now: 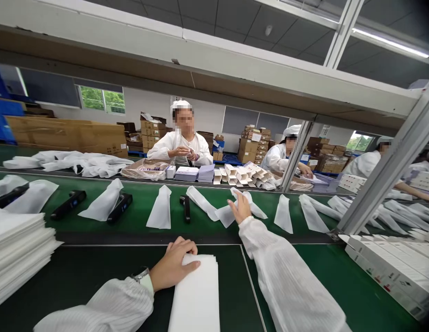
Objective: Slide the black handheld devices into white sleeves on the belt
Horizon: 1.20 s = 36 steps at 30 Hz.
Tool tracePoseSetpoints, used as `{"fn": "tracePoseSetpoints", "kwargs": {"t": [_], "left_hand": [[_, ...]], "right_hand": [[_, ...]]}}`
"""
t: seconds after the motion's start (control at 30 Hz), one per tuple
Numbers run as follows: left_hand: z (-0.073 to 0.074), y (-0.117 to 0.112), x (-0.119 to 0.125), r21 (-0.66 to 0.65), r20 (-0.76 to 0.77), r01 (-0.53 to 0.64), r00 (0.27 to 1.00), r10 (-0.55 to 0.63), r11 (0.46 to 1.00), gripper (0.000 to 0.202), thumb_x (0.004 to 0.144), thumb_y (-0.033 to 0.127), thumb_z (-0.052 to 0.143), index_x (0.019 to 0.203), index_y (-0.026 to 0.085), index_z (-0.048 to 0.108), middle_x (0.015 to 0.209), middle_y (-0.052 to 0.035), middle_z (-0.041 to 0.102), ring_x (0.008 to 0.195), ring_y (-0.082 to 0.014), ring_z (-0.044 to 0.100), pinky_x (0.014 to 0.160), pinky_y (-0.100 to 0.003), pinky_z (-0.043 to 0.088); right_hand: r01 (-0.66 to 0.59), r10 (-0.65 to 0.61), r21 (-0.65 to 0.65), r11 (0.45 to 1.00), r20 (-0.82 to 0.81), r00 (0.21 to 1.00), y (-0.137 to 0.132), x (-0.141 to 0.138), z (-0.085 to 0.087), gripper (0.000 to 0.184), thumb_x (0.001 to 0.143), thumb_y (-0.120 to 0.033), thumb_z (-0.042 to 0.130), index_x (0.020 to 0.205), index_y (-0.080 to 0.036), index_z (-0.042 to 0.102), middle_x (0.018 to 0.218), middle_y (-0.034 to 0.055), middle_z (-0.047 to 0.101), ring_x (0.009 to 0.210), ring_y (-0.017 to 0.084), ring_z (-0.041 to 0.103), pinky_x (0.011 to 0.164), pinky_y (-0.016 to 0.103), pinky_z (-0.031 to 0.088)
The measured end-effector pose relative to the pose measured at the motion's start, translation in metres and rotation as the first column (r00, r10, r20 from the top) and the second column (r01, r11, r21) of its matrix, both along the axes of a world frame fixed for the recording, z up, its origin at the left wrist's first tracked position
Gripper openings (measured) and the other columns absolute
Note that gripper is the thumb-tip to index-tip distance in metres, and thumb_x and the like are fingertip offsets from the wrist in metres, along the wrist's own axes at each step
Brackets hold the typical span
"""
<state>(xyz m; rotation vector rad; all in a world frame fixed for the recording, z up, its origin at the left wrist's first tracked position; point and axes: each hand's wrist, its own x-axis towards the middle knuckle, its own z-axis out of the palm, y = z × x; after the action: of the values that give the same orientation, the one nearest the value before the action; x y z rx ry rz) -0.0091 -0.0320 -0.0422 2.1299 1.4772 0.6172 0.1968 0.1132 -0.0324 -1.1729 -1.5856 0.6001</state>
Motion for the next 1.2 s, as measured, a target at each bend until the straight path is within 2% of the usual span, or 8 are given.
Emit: {"fn": "tracePoseSetpoints", "kwargs": {"t": [0.13,0.37,0.63,0.77,0.83,0.93,1.07,1.2], "left_hand": [[-0.004,0.005,-0.002,0.016,0.068,-0.02,0.997,0.019,1.0,0.015,0.075,0.032,0.043,0.069,0.019,0.048,0.073,0.0016,0.048,0.08,-0.0182,0.041,0.075,-0.032,0.032],[0.001,0.007,-0.006,-0.027,0.328,0.025,0.945,-0.015,0.999,0.033,0.073,0.031,0.048,0.104,0.024,0.04,0.097,-0.0027,0.045,0.093,-0.0186,0.042,0.079,-0.029,0.033],[0.013,0.018,-0.003,-0.119,0.536,0.268,0.828,-0.165,0.956,0.03,0.074,0.035,0.047,0.052,0.015,0.048,0.082,-0.0009,0.045,0.073,-0.0139,0.044,0.065,-0.022,0.036],[0.006,0.018,-0.005,-0.156,0.618,0.224,0.782,-0.083,0.962,0.031,0.075,0.036,0.044,0.053,0.015,0.045,0.072,0.0002,0.042,0.061,-0.0112,0.039,0.057,-0.021,0.033],[-0.002,0.02,-0.005,-0.169,0.591,0.197,0.805,-0.061,0.966,0.03,0.075,0.037,0.044,0.055,0.015,0.042,0.063,0.0023,0.037,0.058,-0.0106,0.036,0.055,-0.02,0.031],[-0.012,0.024,-0.006,-0.139,0.549,0.154,0.834,-0.053,0.978,0.026,0.076,0.037,0.044,0.061,0.016,0.043,0.061,0.0037,0.033,0.058,-0.01,0.034,0.054,-0.02,0.029],[-0.012,0.023,-0.005,-0.046,0.545,0.121,0.835,-0.077,0.992,0.022,0.077,0.036,0.043,0.067,0.017,0.044,0.063,0.0034,0.034,0.061,-0.0104,0.035,0.057,-0.02,0.031],[-0.002,0.018,-0.003,-0.03,0.553,0.1,0.83,-0.067,0.995,0.023,0.078,0.038,0.042,0.068,0.017,0.044,0.064,0.0034,0.035,0.062,-0.0105,0.035,0.059,-0.021,0.031]], "right_hand": [[-0.528,0.534,-0.085,0.845,0.179,0.826,-0.056,-0.03,-0.025,0.021,0.067,-0.034,0.056,0.081,-0.019,0.061,0.077,0.0022,0.059,0.074,0.015,0.054,0.066,0.027,0.041],[-0.507,0.509,-0.049,0.86,0.136,0.85,-0.084,-0.038,-0.038,0.013,0.064,-0.029,0.061,0.07,-0.018,0.062,0.06,-0.0003,0.055,0.061,0.012,0.051,0.059,0.025,0.04],[-0.805,0.827,-0.194,0.561,0.095,0.554,-0.053,-0.026,-0.021,0.019,0.063,-0.034,0.061,0.062,-0.015,0.058,0.102,0.0059,0.054,0.094,0.017,0.05,0.082,0.029,0.036],[-0.439,0.447,-0.135,0.888,0.034,0.894,-0.018,-0.051,-0.016,0.023,0.069,-0.038,0.053,0.067,-0.016,0.057,0.085,0.0051,0.058,0.085,0.017,0.052,0.081,0.034,0.037],[-0.219,0.224,-0.115,0.969,0.032,0.974,0.001,-0.07,-0.018,0.02,0.062,-0.033,0.06,0.074,-0.017,0.057,0.083,0.0049,0.057,0.092,0.021,0.048,0.086,0.04,0.03],[-0.147,0.138,-0.198,0.969,-0.055,0.989,0.022,-0.094,-0.022,0.032,0.049,-0.019,0.069,0.079,-0.018,0.057,0.082,0.0037,0.057,0.095,0.025,0.047,0.087,0.042,0.029],[-0.271,0.217,-0.232,0.934,-0.236,0.947,0.021,-0.095,-0.015,0.04,0.066,-0.023,0.056,0.105,-0.02,0.046,0.073,0.0,0.057,0.078,0.016,0.056,0.074,0.033,0.042],[-0.623,0.475,-0.115,0.773,-0.545,0.691,-0.005,-0.071,0.004,0.069,0.067,-0.025,0.056,0.123,-0.032,0.016,0.075,-0.0033,0.055,0.07,0.013,0.056,0.061,0.029,0.046]]}}
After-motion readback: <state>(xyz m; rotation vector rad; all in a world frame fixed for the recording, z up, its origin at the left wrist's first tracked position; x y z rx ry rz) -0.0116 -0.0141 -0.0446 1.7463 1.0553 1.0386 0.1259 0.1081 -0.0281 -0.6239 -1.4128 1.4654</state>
